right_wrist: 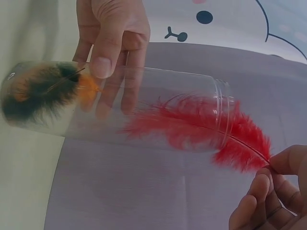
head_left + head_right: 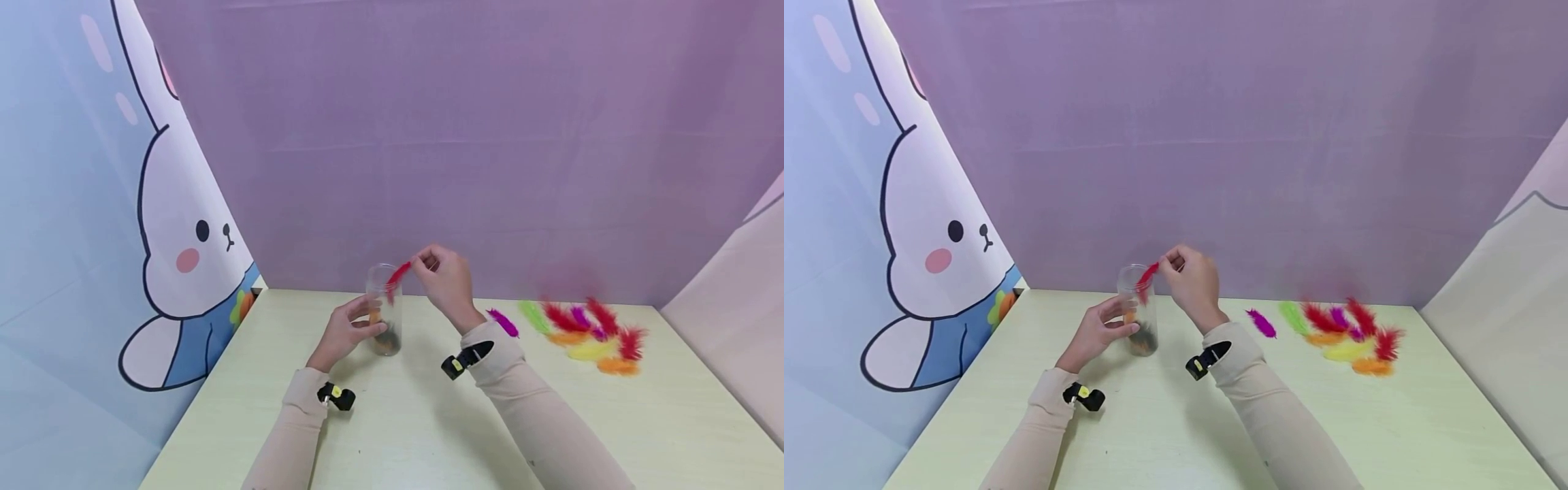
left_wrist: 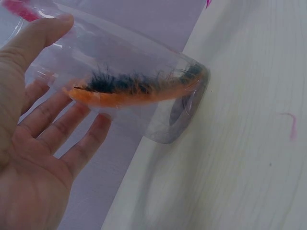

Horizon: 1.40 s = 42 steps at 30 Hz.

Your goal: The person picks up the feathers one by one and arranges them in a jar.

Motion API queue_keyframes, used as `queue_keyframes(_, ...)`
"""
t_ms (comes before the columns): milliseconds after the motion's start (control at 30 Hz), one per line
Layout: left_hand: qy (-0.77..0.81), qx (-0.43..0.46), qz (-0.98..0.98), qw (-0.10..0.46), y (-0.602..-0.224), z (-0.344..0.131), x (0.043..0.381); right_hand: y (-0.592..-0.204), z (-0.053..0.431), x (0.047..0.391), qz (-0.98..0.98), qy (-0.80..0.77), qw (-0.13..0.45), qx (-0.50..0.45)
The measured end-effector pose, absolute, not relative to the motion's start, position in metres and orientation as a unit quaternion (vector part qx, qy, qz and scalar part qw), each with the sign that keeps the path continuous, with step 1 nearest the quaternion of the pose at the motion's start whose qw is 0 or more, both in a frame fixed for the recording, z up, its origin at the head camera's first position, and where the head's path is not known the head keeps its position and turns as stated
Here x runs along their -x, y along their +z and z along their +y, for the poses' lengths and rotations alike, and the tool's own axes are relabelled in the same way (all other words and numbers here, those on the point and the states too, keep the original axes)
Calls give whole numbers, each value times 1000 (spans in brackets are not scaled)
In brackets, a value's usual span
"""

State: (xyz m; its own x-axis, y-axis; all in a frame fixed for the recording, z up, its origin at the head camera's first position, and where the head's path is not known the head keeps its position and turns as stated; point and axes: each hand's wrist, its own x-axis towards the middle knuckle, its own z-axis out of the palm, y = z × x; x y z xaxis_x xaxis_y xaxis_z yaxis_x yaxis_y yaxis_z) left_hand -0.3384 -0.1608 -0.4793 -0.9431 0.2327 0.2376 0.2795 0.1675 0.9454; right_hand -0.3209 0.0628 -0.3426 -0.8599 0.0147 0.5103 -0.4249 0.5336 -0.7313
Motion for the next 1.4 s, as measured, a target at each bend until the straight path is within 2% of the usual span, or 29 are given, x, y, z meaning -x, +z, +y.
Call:
queue_keyframes(1167,-623,161,-765,18,-478,-160,338,-354,45,328,-883,425,172,-105)
queue_keyframes(1400,-622,159,-766,18,-478,-160,338,-355,45,329,-882,423,174,-110)
